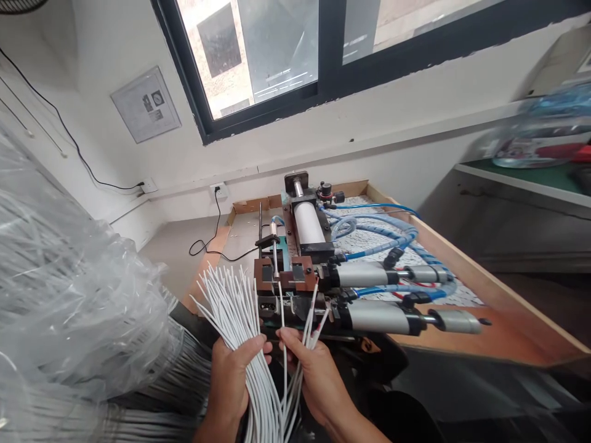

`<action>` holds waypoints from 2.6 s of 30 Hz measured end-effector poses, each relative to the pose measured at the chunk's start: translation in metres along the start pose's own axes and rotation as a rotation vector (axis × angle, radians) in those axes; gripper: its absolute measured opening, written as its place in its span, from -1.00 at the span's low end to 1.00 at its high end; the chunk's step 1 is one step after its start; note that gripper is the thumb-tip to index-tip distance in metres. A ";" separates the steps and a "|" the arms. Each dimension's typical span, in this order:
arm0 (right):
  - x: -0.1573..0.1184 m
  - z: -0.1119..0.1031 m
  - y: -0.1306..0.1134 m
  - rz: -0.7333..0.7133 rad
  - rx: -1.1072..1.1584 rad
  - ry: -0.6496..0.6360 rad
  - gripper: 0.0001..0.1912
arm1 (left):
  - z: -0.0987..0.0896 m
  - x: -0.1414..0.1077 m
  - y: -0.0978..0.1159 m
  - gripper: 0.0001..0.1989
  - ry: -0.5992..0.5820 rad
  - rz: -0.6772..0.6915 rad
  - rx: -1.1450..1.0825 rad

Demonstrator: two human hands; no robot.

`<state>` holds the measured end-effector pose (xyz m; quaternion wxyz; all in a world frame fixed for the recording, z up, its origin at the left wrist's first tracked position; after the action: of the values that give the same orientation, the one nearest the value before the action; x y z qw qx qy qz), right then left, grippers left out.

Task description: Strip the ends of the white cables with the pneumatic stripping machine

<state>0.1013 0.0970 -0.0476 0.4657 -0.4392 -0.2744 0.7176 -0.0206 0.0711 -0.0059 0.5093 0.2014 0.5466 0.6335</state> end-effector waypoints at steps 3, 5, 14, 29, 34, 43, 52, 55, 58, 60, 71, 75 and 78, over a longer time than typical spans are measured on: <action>0.003 0.003 0.001 0.042 0.067 -0.023 -0.72 | 0.000 0.001 0.001 -0.72 0.008 -0.003 0.000; 0.005 0.005 0.002 0.062 0.100 -0.046 -0.73 | -0.001 0.002 0.001 -0.74 0.011 0.011 -0.004; -0.002 0.024 0.001 0.055 -0.018 -0.229 -0.71 | 0.013 -0.004 -0.001 -0.83 -0.197 0.038 -0.057; 0.005 0.008 0.000 0.066 0.144 -0.006 -0.71 | -0.003 0.001 0.005 -0.71 0.016 0.010 -0.058; -0.002 0.024 0.000 0.105 0.124 -0.204 -0.74 | 0.000 -0.003 -0.001 -0.78 -0.020 -0.005 -0.041; -0.005 0.006 -0.001 -0.069 -0.011 -0.016 -0.74 | 0.002 -0.002 -0.001 -0.78 -0.112 0.001 -0.020; 0.007 0.009 0.001 0.081 0.130 -0.032 -0.71 | -0.002 0.000 0.002 -0.73 -0.018 -0.008 -0.035; 0.005 0.016 0.002 0.121 0.117 -0.109 -0.70 | -0.001 -0.001 0.000 -0.76 -0.028 -0.005 -0.028; -0.001 0.029 0.002 0.110 0.071 -0.266 -0.70 | 0.004 -0.004 -0.001 -0.78 -0.085 -0.001 -0.038; -0.005 0.031 -0.002 0.041 0.035 -0.279 -0.70 | 0.008 -0.005 -0.001 -0.78 -0.139 0.010 -0.040; -0.014 -0.005 0.006 -0.048 -0.084 0.012 -0.72 | -0.007 -0.001 -0.002 -0.75 -0.017 -0.024 -0.029; -0.011 0.001 0.004 -0.016 -0.036 -0.037 -0.73 | -0.006 -0.002 -0.002 -0.77 -0.001 -0.013 -0.028; -0.010 0.014 0.001 0.036 0.016 -0.147 -0.73 | -0.005 -0.003 -0.005 -0.78 -0.028 -0.002 -0.038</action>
<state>0.0904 0.0877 -0.0381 0.4346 -0.3865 -0.2941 0.7584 -0.0217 0.0656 -0.0108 0.5216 0.2000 0.5273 0.6402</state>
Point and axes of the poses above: each hand's wrist, its own x-axis towards the middle knuckle, its own z-axis out of the palm, y = z × x, the point moved 7 cm from there along x, towards the middle knuckle, and after that the axes turned 9 degrees about -x, right-handed, at the moved point
